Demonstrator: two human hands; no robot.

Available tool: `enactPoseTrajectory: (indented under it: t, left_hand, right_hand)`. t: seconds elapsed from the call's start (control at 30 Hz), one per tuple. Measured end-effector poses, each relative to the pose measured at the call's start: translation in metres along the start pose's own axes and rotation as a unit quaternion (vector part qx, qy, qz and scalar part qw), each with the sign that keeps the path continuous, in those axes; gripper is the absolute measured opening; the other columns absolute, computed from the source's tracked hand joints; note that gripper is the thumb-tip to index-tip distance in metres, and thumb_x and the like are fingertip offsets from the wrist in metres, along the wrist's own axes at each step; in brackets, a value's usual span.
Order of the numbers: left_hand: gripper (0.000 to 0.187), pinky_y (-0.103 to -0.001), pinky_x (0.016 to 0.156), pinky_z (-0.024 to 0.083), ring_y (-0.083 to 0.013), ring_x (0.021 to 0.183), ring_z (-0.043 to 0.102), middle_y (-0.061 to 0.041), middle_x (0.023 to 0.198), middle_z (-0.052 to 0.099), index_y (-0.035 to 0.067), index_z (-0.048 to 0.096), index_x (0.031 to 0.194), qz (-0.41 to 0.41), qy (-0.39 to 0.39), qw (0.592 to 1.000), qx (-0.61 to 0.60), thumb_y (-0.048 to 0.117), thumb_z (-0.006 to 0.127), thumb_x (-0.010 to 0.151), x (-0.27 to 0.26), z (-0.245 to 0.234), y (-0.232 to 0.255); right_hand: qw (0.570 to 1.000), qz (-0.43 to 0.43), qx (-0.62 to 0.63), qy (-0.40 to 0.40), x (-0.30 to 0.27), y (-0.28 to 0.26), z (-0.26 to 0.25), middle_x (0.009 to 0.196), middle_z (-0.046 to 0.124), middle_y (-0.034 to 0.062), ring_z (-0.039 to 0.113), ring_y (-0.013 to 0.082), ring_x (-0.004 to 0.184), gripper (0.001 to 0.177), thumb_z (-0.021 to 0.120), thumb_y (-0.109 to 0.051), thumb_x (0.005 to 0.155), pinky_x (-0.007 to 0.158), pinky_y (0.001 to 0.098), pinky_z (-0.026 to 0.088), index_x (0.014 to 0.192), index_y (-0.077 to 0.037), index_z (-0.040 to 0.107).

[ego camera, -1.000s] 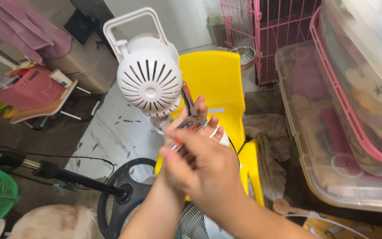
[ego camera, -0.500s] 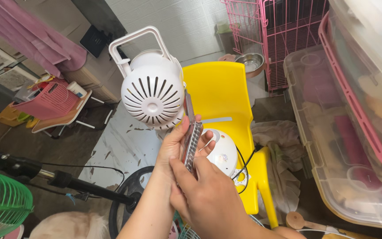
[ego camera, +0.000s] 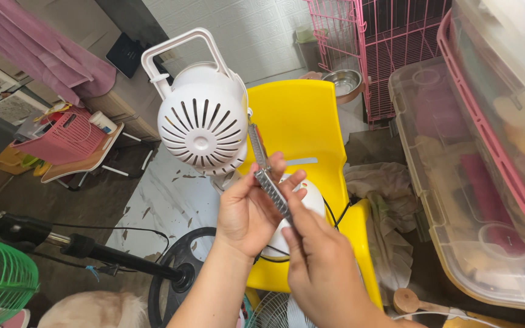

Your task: The person uses a multi-tool to pry and remove the front grille of a white electric fan. They then detach the fan blade and the central hub cap, placing the parts aside. The person reattaches the front grille to the fan body.

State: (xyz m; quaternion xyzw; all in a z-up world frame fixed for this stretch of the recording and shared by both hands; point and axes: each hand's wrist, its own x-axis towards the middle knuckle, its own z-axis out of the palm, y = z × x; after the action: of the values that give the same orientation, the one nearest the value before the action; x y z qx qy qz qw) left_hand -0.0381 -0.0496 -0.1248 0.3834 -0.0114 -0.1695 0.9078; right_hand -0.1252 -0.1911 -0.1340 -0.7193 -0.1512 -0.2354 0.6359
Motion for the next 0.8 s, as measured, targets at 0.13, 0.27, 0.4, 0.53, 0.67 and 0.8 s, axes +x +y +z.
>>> enactPoseTrajectory:
  t: [0.13,0.27,0.4,0.53,0.67,0.8]
  left_hand:
    - [0.054,-0.042,0.085,0.053,-0.0247,0.099,0.070,-0.007,0.099,0.075,0.007,0.066,0.112,0.029,0.096,0.986,0.130,0.056,0.056,0.094,-0.003,0.008,-0.001]
    - [0.037,-0.039,0.082,0.054,-0.0153,0.091,0.070,-0.002,0.096,0.072,0.015,0.066,0.105,0.054,0.140,0.975,0.165,0.049,0.062,0.092,0.002,0.010,-0.001]
    - [0.027,-0.038,0.080,0.056,-0.0167,0.089,0.068,-0.002,0.097,0.072,0.013,0.067,0.106,0.014,0.119,0.986,0.117,0.036,0.066,0.093,0.007,0.000,-0.006]
    - [0.027,-0.038,0.079,0.057,-0.0191,0.087,0.068,-0.005,0.097,0.073,0.009,0.068,0.106,0.008,0.096,0.991,0.088,0.034,0.065,0.095,0.011,-0.010,-0.013]
    - [0.026,-0.040,0.073,0.060,-0.0201,0.081,0.070,-0.007,0.086,0.070,0.009,0.071,0.095,0.001,0.152,0.973,0.171,0.034,0.069,0.088,0.002,0.012,-0.008]
    - [0.032,-0.040,0.075,0.051,-0.0260,0.078,0.065,-0.007,0.074,0.069,0.009,0.072,0.079,0.312,0.214,0.511,0.772,0.035,0.090,0.080,-0.044,0.069,0.014]
  right_hand:
    - [0.993,0.008,-0.117,-0.017,0.010,-0.005,-0.018,0.101,0.070,0.0185,0.069,0.0389,0.085,0.063,0.062,0.005,0.079,0.071,0.0446,0.055,0.140,-0.008,0.057]
    - [0.975,-0.043,-0.213,-0.052,0.023,-0.009,-0.036,0.103,0.071,0.0156,0.070,0.0369,0.085,0.067,0.060,0.008,0.068,0.070,0.0460,0.054,0.133,-0.008,0.063]
    - [0.958,-0.097,-0.261,-0.075,0.036,-0.008,-0.050,0.104,0.070,0.0154,0.069,0.0356,0.088,0.063,0.061,0.007,0.066,0.072,0.0440,0.055,0.126,-0.010,0.070]
    - [0.954,-0.131,-0.261,-0.064,0.042,-0.005,-0.054,0.106,0.069,0.0180,0.069,0.0357,0.089,0.057,0.066,0.006,0.065,0.072,0.0430,0.056,0.120,-0.010,0.073]
    - [0.967,-0.131,-0.214,-0.031,0.044,-0.005,-0.055,0.105,0.070,0.0139,0.070,0.0338,0.093,0.048,0.068,0.006,0.069,0.075,0.0410,0.057,0.115,-0.005,0.071]
    - [0.958,-0.159,-0.237,-0.038,0.047,-0.004,-0.058,0.102,0.068,0.0137,0.070,0.0321,0.087,0.048,0.069,0.003,0.071,0.069,0.0403,0.056,0.119,-0.003,0.069]
